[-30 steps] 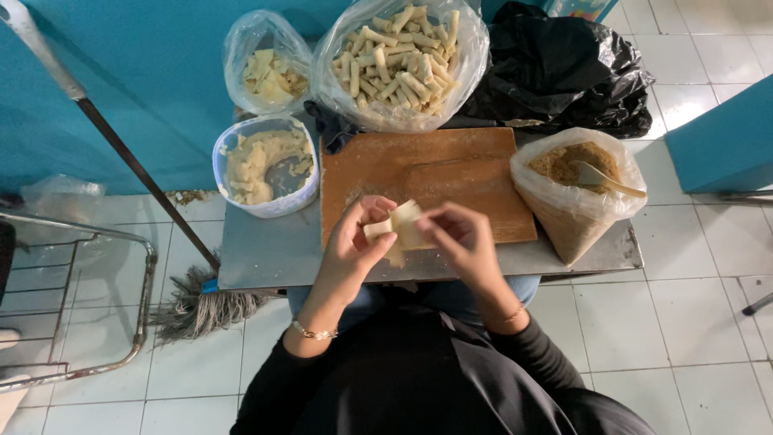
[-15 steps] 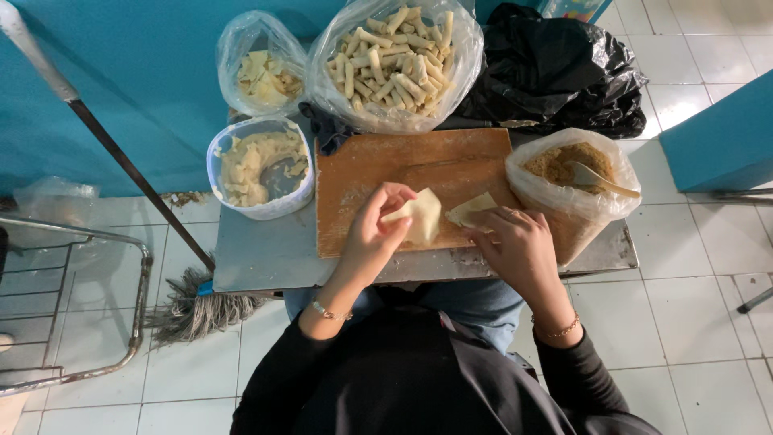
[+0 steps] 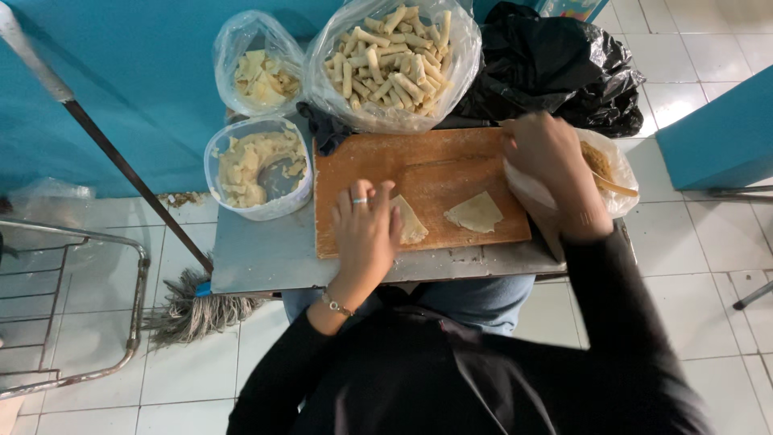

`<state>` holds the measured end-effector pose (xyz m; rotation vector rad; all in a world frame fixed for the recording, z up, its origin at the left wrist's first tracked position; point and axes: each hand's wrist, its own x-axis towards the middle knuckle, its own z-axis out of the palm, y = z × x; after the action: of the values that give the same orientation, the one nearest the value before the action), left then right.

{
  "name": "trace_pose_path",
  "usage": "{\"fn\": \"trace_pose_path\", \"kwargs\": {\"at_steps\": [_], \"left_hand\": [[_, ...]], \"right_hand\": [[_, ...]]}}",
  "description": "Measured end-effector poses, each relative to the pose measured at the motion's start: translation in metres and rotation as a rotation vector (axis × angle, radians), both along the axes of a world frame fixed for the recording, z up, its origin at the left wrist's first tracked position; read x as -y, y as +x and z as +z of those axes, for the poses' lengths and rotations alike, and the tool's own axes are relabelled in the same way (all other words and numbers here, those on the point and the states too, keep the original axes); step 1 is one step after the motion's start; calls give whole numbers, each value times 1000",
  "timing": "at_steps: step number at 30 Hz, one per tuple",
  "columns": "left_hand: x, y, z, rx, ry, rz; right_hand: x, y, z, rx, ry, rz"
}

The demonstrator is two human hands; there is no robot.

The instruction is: The person flattens pieces of dough on a wooden board, spoons brown sugar filling from a bag onto the dough, and folds the dough over the filling into triangular pastries, setting finished pieces on the board. They also use a knife to cut a flattened dough round into smaller pieces before filling and folding them.

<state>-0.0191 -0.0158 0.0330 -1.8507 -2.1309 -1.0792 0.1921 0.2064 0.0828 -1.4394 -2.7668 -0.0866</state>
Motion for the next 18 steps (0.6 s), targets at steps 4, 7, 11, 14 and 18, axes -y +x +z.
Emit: {"fn": "trace_pose_path", "kwargs": {"at_steps": [4, 7, 11, 14, 18], "left_hand": [[-36, 4, 20, -50, 161, -275], [-90, 6, 31, -191, 119, -441], [-122, 2, 35, -265, 109, -429], [-111, -8, 34, -346, 120, -378], [-68, -11, 30, -293, 77, -437]], "right_hand": [[-75, -19, -18, 278, -88, -130], [-102, -8, -9, 369, 26, -24], [-108, 14, -2, -93, 327, 198], [-98, 9, 9, -100, 321, 208], [-53, -5, 32, 235, 21, 66]]}}
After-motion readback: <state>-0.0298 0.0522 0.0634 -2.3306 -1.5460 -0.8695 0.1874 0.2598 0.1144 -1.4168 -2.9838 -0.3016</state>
